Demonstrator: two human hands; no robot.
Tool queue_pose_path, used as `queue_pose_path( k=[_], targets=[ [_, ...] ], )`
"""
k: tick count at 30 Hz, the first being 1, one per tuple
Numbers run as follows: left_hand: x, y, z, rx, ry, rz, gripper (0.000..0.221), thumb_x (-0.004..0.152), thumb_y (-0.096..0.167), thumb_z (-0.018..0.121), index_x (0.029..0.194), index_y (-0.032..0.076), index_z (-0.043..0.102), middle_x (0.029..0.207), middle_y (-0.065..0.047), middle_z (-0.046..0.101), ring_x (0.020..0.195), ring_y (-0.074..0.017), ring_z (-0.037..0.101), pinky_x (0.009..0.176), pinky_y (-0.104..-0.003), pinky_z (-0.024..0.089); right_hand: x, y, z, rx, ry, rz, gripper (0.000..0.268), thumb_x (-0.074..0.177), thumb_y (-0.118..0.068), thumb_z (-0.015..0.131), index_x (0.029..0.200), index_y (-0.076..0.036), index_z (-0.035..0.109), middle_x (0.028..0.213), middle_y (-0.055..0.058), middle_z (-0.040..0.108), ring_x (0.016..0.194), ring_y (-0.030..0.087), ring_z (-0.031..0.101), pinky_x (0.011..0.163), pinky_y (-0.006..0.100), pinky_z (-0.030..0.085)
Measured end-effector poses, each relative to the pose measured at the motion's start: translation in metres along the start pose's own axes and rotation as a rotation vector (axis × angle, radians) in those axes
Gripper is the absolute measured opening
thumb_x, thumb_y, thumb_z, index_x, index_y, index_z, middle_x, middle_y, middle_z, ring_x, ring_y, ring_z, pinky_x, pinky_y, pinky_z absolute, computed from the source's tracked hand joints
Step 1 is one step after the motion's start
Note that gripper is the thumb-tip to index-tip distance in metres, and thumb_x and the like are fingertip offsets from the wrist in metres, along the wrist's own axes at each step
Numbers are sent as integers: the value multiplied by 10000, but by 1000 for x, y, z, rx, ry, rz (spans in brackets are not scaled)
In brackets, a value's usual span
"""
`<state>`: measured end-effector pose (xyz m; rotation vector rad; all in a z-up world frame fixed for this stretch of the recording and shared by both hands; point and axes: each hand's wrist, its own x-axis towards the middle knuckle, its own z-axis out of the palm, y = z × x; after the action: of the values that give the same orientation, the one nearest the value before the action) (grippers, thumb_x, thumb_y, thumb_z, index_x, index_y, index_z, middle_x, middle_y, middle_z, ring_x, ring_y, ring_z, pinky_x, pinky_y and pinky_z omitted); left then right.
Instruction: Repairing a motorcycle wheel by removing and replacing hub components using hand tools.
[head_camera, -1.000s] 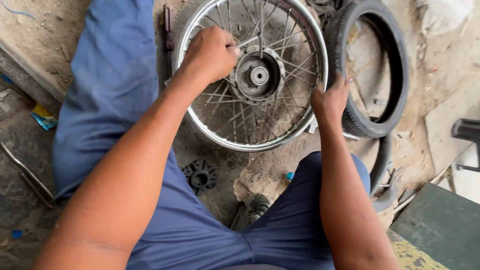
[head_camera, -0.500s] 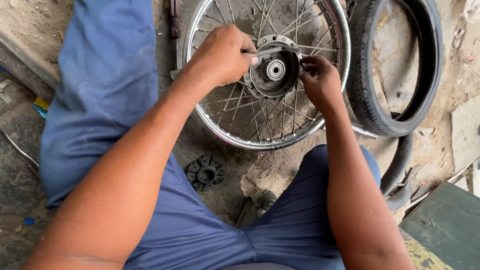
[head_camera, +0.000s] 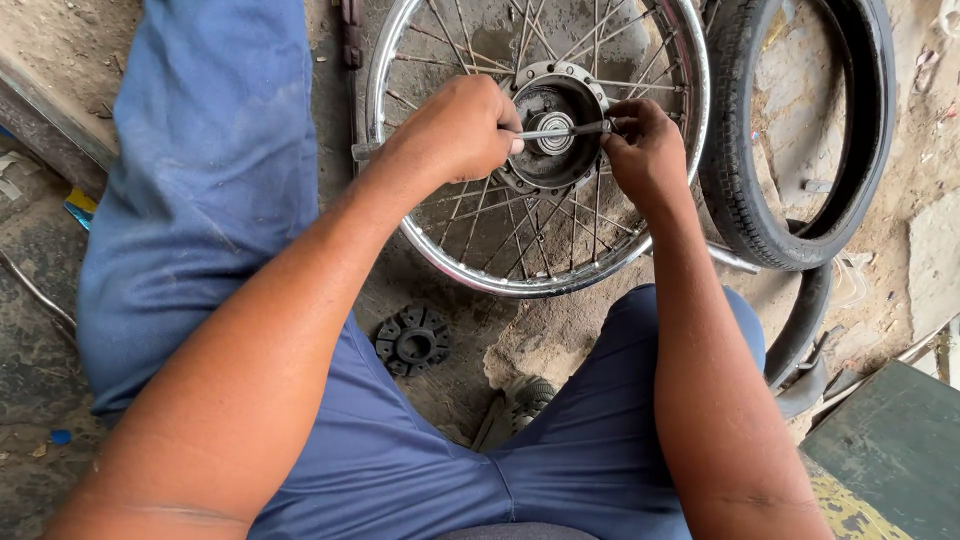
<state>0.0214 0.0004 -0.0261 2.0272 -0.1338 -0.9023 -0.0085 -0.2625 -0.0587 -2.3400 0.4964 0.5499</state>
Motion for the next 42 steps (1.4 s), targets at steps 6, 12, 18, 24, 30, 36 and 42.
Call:
queue_pose_path(
  k=[6, 12, 18, 24, 30, 36, 42],
  targets=[
    [7, -10, 14, 80, 34, 69, 184, 883, 254, 780, 985, 108, 825, 796, -90, 760, 693, -156, 711, 650, -380, 568, -2, -4, -2, 10, -17, 50, 324, 934, -71, 709, 1250, -52, 638, 1119, 92, 753, 1001, 161, 718, 865, 300, 574],
    [5, -9, 22, 28, -15, -17, 165, 940, 183, 714, 997, 42, 778, 804, -103, 744, 589, -173, 649, 520, -309, 522, -1, -9, -2, -4, -30, 64, 325, 940, -78, 694, 1257, -57, 626, 1135, 94, 747, 1007, 158, 719, 857, 298, 584],
    [17, -18, 53, 37, 54, 72, 142, 918, 111, 704, 891, -20, 753, 748, -118, 715, 563, -128, 647, 541, -270, 534, -3, -13, -4, -42, -30, 74, 318, 934, -63, 693, 1244, -57, 622, 1108, 112, 751, 982, 171, 713, 851, 312, 575],
    [5, -22, 63, 62, 111, 97, 168, 924, 112, 717, 837, -30, 739, 721, -157, 689, 581, -189, 641, 552, -327, 548, -13, -16, -51, -97, -231, 40, 412, 986, -234, 685, 1360, -80, 611, 1346, 119, 660, 1191, 228, 644, 1019, 379, 523],
    [15, -37, 83, 80, 60, 38, 114, 911, 58, 688, 901, -55, 702, 758, -157, 685, 608, -222, 660, 543, -405, 566, -25, 63, -109, -231, -388, 239, 445, 987, -281, 609, 1404, -126, 595, 1436, 96, 609, 1243, 291, 608, 1065, 472, 493],
    [7, -31, 89, 14, 118, -60, 275, 974, 216, 687, 917, -53, 692, 715, -128, 641, 646, -217, 662, 628, -400, 534, -52, 249, -96, -322, -340, 131, 430, 909, -204, 696, 1314, -64, 656, 1352, 146, 672, 1230, 278, 646, 1057, 433, 503],
    [-2, -20, 85, -224, -33, -326, 343, 1000, 309, 591, 928, -19, 657, 706, -94, 692, 562, -184, 684, 534, -331, 587, -104, 287, -56, -340, 38, -57, 614, 905, -344, 738, 1399, -27, 560, 1308, 227, 641, 1221, 341, 631, 1045, 446, 507]
  ],
)
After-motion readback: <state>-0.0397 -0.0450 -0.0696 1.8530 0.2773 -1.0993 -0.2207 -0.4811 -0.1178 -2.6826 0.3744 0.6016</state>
